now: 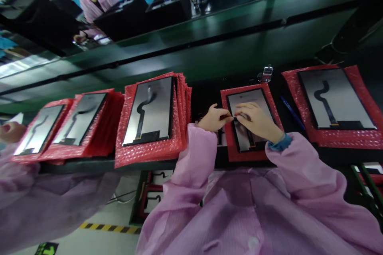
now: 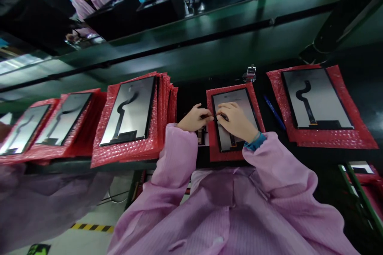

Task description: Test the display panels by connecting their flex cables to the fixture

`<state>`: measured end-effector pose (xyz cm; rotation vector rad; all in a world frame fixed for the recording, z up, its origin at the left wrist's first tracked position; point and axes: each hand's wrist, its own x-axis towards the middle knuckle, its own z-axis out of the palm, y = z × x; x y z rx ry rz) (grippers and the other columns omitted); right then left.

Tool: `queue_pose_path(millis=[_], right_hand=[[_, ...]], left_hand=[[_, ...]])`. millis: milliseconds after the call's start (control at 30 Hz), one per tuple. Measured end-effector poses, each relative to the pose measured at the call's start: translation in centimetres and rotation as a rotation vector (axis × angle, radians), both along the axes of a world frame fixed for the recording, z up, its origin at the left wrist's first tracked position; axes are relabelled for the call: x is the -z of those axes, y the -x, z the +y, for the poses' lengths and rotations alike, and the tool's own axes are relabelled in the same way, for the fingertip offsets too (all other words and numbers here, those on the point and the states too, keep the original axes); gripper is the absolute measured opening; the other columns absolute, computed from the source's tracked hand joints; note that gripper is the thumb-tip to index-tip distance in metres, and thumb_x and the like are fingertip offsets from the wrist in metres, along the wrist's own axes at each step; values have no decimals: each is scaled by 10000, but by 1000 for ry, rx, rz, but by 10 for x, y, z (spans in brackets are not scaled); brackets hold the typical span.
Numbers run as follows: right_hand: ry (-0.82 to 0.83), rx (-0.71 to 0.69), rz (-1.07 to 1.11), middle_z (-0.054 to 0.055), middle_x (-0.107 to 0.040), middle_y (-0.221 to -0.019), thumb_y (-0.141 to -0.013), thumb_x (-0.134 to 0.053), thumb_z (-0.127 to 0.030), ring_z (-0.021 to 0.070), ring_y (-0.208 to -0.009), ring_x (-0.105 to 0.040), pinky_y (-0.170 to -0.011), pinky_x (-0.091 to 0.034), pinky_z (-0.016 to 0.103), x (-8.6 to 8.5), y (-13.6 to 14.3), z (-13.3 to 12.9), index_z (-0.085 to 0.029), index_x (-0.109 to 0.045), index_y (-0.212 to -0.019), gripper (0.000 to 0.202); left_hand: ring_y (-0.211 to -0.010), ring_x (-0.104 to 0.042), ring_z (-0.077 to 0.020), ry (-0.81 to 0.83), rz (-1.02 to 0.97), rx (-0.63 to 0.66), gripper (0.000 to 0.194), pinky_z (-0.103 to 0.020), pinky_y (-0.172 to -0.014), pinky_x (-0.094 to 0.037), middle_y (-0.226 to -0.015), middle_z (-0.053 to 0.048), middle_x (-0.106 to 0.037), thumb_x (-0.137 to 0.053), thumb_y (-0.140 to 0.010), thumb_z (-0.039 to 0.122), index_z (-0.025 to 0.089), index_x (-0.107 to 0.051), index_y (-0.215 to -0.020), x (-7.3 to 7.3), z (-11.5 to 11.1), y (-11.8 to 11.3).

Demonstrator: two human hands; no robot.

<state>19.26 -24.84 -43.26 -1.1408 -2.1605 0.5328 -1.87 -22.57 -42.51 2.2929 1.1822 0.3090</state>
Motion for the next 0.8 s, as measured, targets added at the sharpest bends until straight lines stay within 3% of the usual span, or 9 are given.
queue_pose_path(millis=[133,467,800], right_hand=[[105,-139,63,98,-730,-1173,-849,-565,-206,245,-1116,-654,-1007,-481,462,13,4,16,-189,-660,-815,102],[84,-74,104,101,-749,-1082,-829,-542,-184,240,-1043,-653,-959,-467,427,21,9,13,-187,-647,-809,107],[140,-89,97,95,-733,-1027,-886,-522,-269,251,-1020,-622,-985,-432,444,21,11,12,-216,-561,-775,129]], left_hand=[[-904,-697,-158,-21,-1,9,184,-549,-1234,-216,-922,4,-758,-521,-972,273,193,-676,-912,1,-1,1],[-999,-681,-183,-65,75,-2,183,-557,-1242,-181,-969,-19,-759,-517,-955,198,200,-699,-946,3,-2,-3],[-994,-680,-181,-126,90,-4,200,-545,-1227,-217,-952,-30,-759,-508,-964,191,186,-699,-904,5,-2,-6]])
